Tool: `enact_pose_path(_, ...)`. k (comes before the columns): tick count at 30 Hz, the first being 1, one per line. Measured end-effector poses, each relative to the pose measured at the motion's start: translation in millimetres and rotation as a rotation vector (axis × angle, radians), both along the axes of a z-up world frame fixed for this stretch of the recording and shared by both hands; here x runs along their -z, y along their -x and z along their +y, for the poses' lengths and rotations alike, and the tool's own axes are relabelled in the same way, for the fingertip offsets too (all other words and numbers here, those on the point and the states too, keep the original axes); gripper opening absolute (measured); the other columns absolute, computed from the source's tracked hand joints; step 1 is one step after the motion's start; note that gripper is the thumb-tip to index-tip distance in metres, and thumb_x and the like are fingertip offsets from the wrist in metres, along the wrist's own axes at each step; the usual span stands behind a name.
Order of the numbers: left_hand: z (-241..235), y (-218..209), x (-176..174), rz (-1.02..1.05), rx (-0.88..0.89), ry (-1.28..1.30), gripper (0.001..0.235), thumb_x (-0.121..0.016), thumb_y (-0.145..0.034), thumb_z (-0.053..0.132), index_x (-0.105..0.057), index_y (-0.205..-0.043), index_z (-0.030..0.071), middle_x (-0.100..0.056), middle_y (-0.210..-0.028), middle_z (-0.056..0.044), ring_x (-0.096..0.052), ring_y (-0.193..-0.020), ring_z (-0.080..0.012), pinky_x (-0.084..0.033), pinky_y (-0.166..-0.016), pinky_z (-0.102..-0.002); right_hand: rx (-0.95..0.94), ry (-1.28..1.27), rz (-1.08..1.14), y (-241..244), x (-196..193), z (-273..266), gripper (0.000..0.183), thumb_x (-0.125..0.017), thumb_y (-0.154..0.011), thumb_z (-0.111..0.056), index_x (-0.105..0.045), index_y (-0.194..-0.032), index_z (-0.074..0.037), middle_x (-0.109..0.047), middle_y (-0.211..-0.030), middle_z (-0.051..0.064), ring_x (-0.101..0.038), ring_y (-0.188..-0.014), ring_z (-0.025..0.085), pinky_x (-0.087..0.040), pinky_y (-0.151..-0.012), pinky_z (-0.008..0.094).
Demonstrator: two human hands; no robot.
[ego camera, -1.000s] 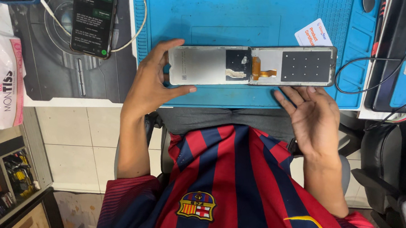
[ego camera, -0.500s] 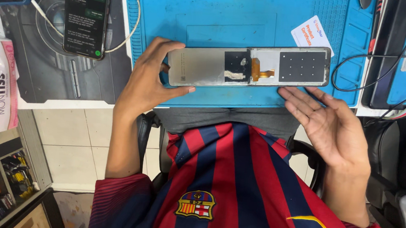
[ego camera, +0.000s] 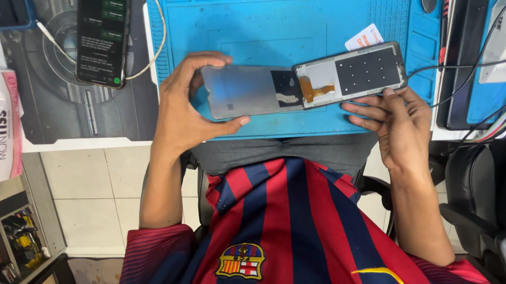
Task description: The person uses a plastic card to pry open the seam of a smartphone, then opens the device to reveal internal components. They wipe the interior surfaces with a white cloth and continue to manipulate the phone's frame and screen assembly.
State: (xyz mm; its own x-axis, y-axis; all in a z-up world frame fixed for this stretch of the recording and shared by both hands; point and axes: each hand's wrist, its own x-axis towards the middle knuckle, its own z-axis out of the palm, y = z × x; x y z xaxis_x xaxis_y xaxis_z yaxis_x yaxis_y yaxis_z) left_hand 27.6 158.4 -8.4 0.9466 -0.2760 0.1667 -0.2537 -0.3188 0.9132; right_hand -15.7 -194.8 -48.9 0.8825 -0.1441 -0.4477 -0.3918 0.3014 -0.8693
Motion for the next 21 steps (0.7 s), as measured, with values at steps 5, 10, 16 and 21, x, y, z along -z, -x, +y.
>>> enact_pose_path(5, -21.1, -3.4, -11.8, 0.012, 0.058, 0.063, 0.086, -0.099, -0.075, 0.013, -0.05, -0.145, 0.006, -0.069, -0.139, -0.01, -0.069, -0.125, -0.0214, -0.058, -0.111, -0.035, 0.053, 0.155, -0.21, 2.8, -9.8, 16.6, 0.018, -0.046, -0.112, -0.005, -0.056, -0.122, 0.006, -0.071, -0.113, 0.016, -0.075, -0.096, 0.03, -0.068, -0.082, 0.041)
enact_pose_path(10, -52.5, -7.3, -13.8, -0.089, 0.13, 0.139, 0.096, -0.098, -0.084, 0.013, -0.036, -0.157, 0.008, -0.062, -0.146, -0.011, -0.062, -0.139, -0.0226, -0.052, -0.123, -0.037, -0.011, 0.323, -0.383, 9.1, -32.2, 37.8, 0.012, -0.053, -0.118, -0.005, -0.053, -0.121, 0.007, -0.071, -0.103, 0.016, -0.078, -0.095, 0.026, -0.068, -0.084, 0.036)
enact_pose_path(16, -89.0, -2.5, -8.0, -0.188, 0.105, 0.075, 0.094, -0.097, -0.086, 0.017, -0.035, -0.157, 0.009, -0.056, -0.153, -0.01, -0.058, -0.143, -0.0251, -0.05, -0.123, -0.035, -0.102, 0.77, -0.554, 14.0, -55.4, 63.9, 0.011, -0.065, -0.113, -0.001, -0.06, -0.116, 0.008, -0.075, -0.1, 0.014, -0.078, -0.091, 0.019, -0.064, -0.077, 0.027)
enact_pose_path(21, -103.2, 0.9, -1.0, -0.221, 0.063, 0.117, 0.092, -0.095, -0.089, 0.017, -0.034, -0.158, 0.011, -0.049, -0.157, -0.009, -0.054, -0.147, -0.0254, -0.049, -0.125, -0.034, -0.13, 0.937, -0.629, 11.9, -62.9, 69.6, 0.018, -0.073, -0.107, 0.0, -0.064, -0.12, 0.008, -0.074, -0.098, 0.016, -0.075, -0.088, 0.017, -0.061, -0.074, 0.026)
